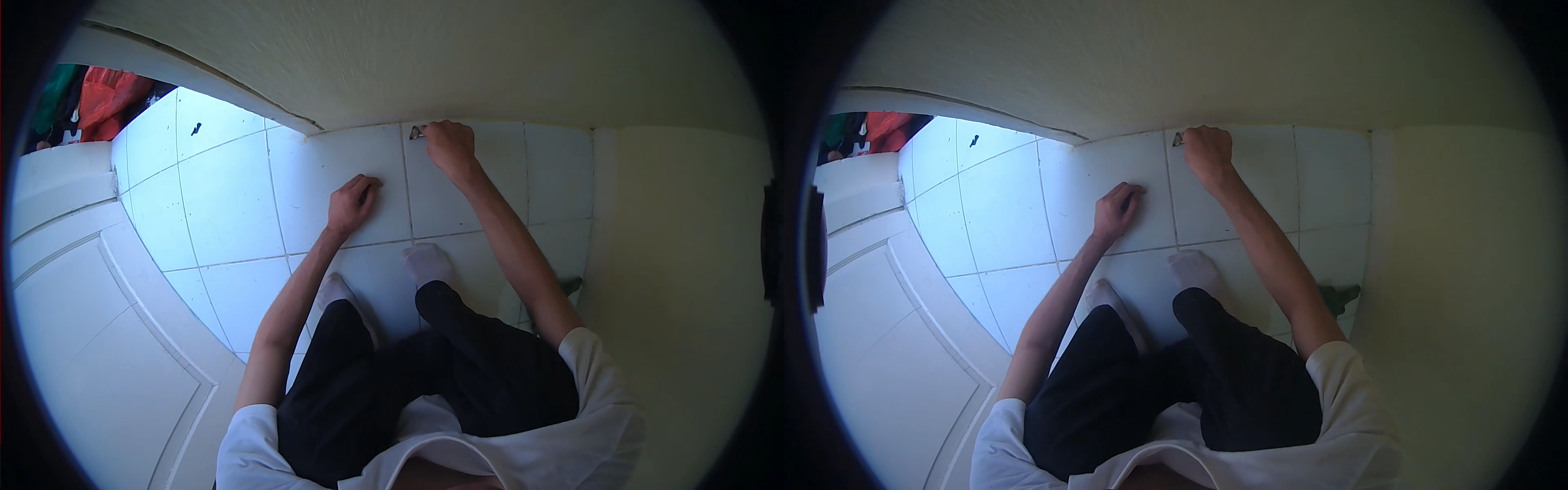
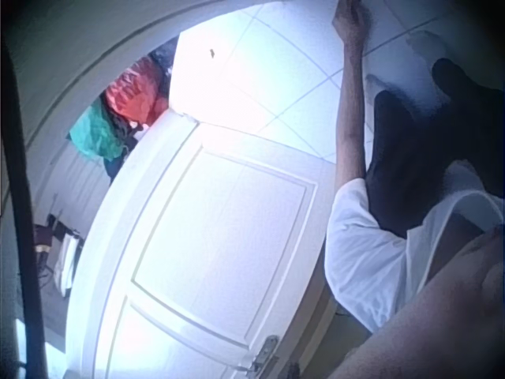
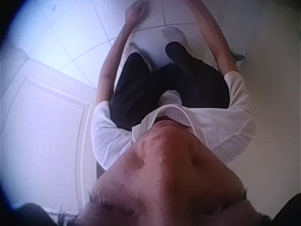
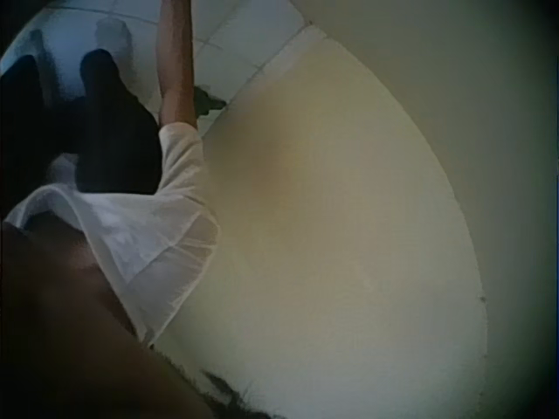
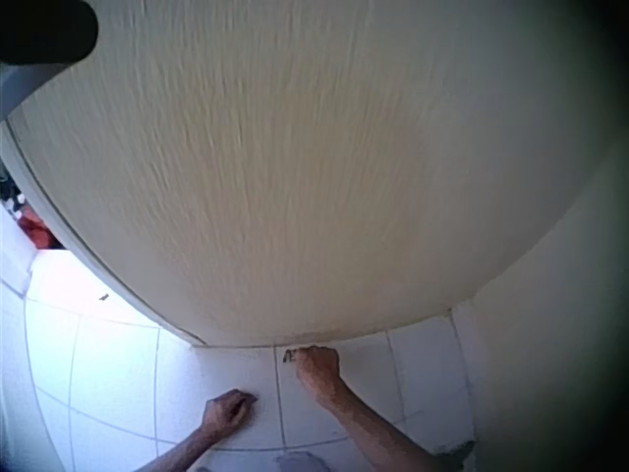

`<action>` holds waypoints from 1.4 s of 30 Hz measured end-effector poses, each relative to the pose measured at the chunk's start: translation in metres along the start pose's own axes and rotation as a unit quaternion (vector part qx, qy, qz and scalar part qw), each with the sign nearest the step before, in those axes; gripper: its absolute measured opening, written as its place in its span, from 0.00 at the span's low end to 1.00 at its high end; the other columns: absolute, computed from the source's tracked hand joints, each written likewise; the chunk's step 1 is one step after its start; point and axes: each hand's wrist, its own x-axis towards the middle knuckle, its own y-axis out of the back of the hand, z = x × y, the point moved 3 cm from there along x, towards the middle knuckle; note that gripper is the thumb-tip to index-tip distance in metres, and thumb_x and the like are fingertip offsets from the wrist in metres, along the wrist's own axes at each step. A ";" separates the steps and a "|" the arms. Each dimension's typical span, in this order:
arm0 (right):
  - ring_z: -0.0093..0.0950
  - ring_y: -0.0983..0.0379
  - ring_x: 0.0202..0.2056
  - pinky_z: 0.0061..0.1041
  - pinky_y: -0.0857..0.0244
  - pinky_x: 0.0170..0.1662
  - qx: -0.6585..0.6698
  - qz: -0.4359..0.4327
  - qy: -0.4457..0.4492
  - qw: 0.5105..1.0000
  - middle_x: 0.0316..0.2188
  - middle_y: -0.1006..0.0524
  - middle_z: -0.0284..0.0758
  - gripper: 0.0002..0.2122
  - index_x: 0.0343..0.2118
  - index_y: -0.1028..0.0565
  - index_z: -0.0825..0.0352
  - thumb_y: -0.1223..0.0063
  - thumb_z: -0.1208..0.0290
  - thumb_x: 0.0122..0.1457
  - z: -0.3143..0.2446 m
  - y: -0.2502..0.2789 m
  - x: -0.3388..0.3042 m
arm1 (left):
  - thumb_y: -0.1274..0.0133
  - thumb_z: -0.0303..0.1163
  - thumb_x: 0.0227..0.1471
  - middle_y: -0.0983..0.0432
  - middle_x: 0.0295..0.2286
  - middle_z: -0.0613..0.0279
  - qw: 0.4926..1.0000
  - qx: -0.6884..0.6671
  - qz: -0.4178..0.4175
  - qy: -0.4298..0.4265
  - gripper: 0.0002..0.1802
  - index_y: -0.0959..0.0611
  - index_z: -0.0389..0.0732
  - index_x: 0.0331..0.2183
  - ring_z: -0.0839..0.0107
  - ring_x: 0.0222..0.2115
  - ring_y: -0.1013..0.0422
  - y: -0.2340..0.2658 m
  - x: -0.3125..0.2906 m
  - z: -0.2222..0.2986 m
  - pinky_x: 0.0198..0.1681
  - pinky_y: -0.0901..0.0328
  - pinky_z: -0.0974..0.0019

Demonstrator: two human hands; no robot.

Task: The person uses a small tool to scrape and clean spots off the floor tiles and the corner edge where the wall meets the floor.

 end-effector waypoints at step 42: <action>0.45 0.19 0.36 0.43 0.26 0.41 0.121 -0.115 -0.052 0.985 0.31 0.17 0.44 0.10 0.42 0.17 0.63 0.47 0.68 0.62 -0.015 -0.005 -0.052 | 0.47 0.27 0.59 0.20 0.33 0.59 0.999 0.002 0.028 -0.044 0.06 0.17 0.42 0.37 0.59 0.29 0.22 -0.002 0.000 -0.001 0.34 0.27 0.60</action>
